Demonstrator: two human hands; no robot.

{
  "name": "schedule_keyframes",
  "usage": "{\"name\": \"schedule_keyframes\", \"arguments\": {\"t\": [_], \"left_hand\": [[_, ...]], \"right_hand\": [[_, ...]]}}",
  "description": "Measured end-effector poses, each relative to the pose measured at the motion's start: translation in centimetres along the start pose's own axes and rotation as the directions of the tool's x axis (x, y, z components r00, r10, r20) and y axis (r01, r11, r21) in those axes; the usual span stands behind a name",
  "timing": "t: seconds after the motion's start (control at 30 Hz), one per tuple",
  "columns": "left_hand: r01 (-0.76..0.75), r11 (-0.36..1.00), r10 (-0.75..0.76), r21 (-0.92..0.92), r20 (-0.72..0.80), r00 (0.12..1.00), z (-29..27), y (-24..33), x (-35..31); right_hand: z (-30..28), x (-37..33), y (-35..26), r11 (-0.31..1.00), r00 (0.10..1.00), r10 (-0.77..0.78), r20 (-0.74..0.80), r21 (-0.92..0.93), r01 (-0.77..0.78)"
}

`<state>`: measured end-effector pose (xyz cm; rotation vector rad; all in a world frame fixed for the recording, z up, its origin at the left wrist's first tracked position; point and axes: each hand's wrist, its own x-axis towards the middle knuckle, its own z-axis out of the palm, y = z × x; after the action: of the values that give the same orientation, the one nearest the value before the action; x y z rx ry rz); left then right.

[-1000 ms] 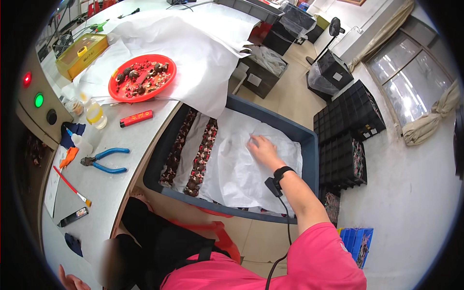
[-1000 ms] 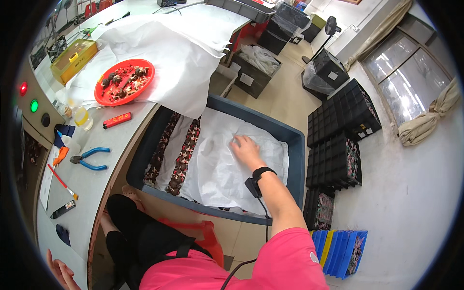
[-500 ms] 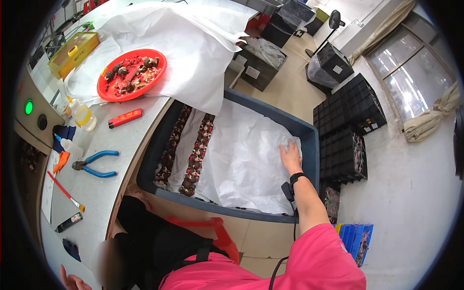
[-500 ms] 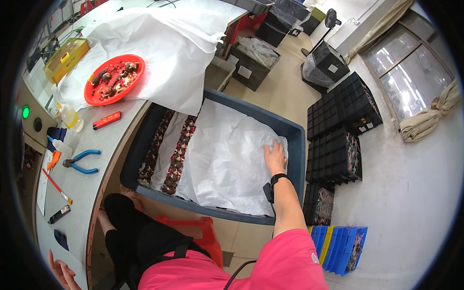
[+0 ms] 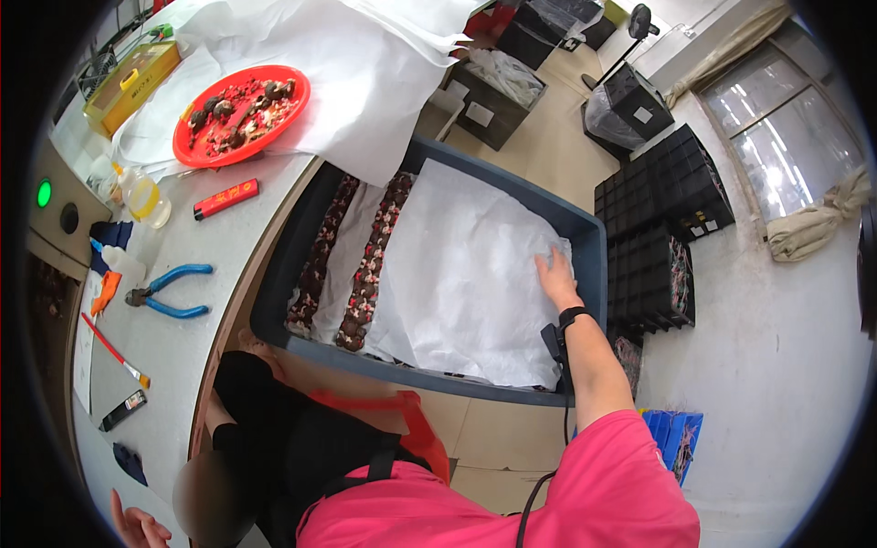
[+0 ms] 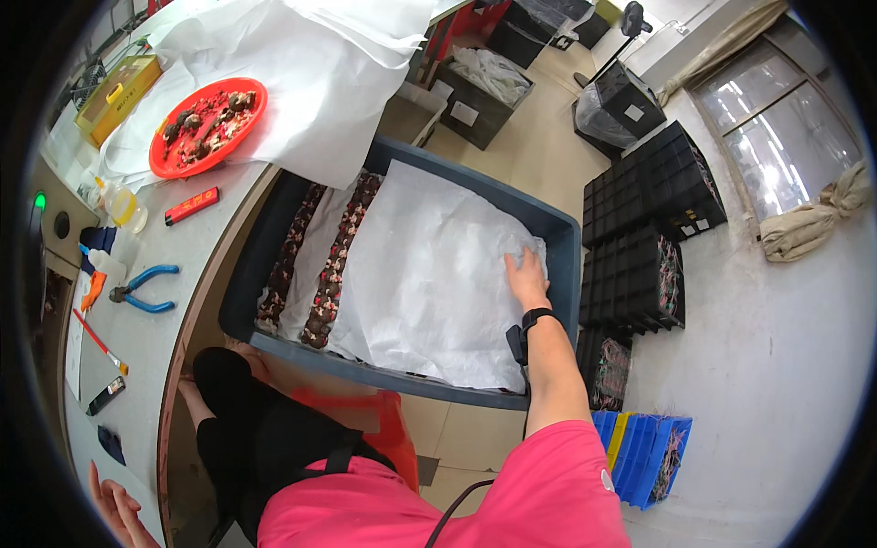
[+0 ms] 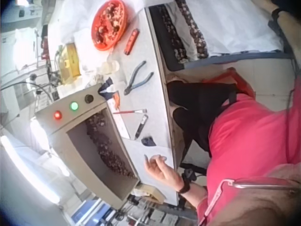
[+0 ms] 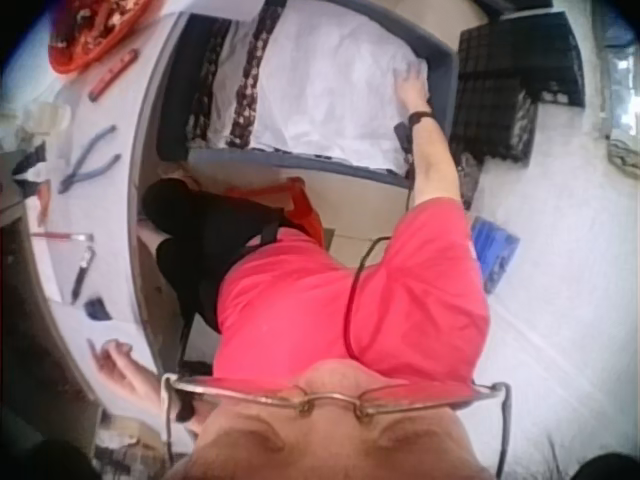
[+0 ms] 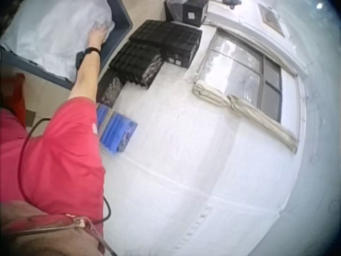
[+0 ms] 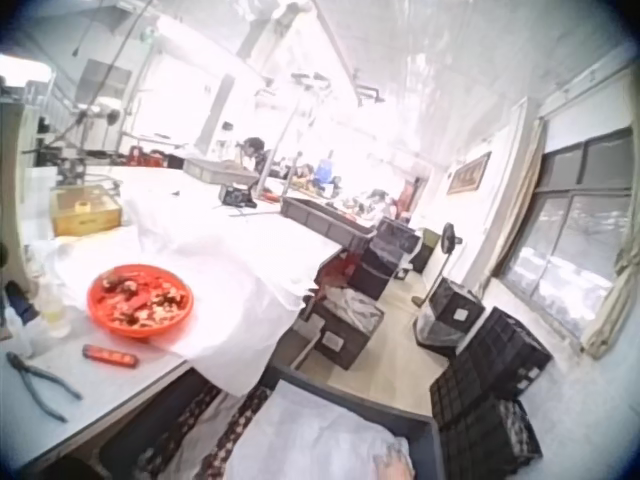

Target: The recorder applies glue to small figurine parts and organizes the finished pieces into a storage tray lined with paper.

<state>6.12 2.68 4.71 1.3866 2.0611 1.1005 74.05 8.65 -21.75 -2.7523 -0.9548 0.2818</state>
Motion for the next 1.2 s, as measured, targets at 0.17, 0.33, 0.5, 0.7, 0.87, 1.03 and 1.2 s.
{"name": "schedule_keyframes", "arguments": {"t": [0.17, 0.33, 0.5, 0.7, 0.87, 1.03, 1.2], "left_hand": [[0.001, 0.999, -0.001, -0.050, 0.002, 1.000, -0.7, -0.6, -0.2], [0.073, 0.985, -0.019, -0.158, 0.319, 0.948, 0.4, 1.4, -1.0], [-0.382, 0.844, 0.536, -0.377, 0.634, 0.558, 5.7, 7.1, -0.7], [-0.686, 0.549, 0.833, -0.477, 0.375, 0.407, 15.5, 10.5, -2.1], [-0.687, 0.584, 0.806, -0.432, 0.408, 0.429, 17.2, 9.7, -3.7], [-0.662, 0.615, 0.788, -0.427, 0.342, 0.511, 17.3, 10.1, -4.1], [-0.679, 0.654, 0.751, -0.333, 0.393, 0.531, 17.0, 9.4, -3.3]], "right_hand": [[-0.8, -0.1, -1.6, 0.997, 0.985, -0.056, -0.165, 0.036, 0.063], [-4.7, -0.1, -9.8, 0.784, 0.895, -0.320, -0.311, 0.444, 0.435], [-8.7, -7.8, -27.6, 0.237, 0.778, -0.419, -0.468, 0.771, 0.591], [-10.0, -17.6, -36.5, 0.091, 0.568, -0.471, -0.675, 0.603, 0.792], [-11.0, -20.3, -38.2, 0.165, 0.453, -0.405, -0.794, 0.424, 0.890], [-11.8, -20.5, -39.3, 0.076, 0.399, -0.365, -0.841, 0.400, 0.913], [-11.3, -21.2, -40.6, 0.134, 0.472, -0.330, -0.817, 0.454, 0.881]]}}
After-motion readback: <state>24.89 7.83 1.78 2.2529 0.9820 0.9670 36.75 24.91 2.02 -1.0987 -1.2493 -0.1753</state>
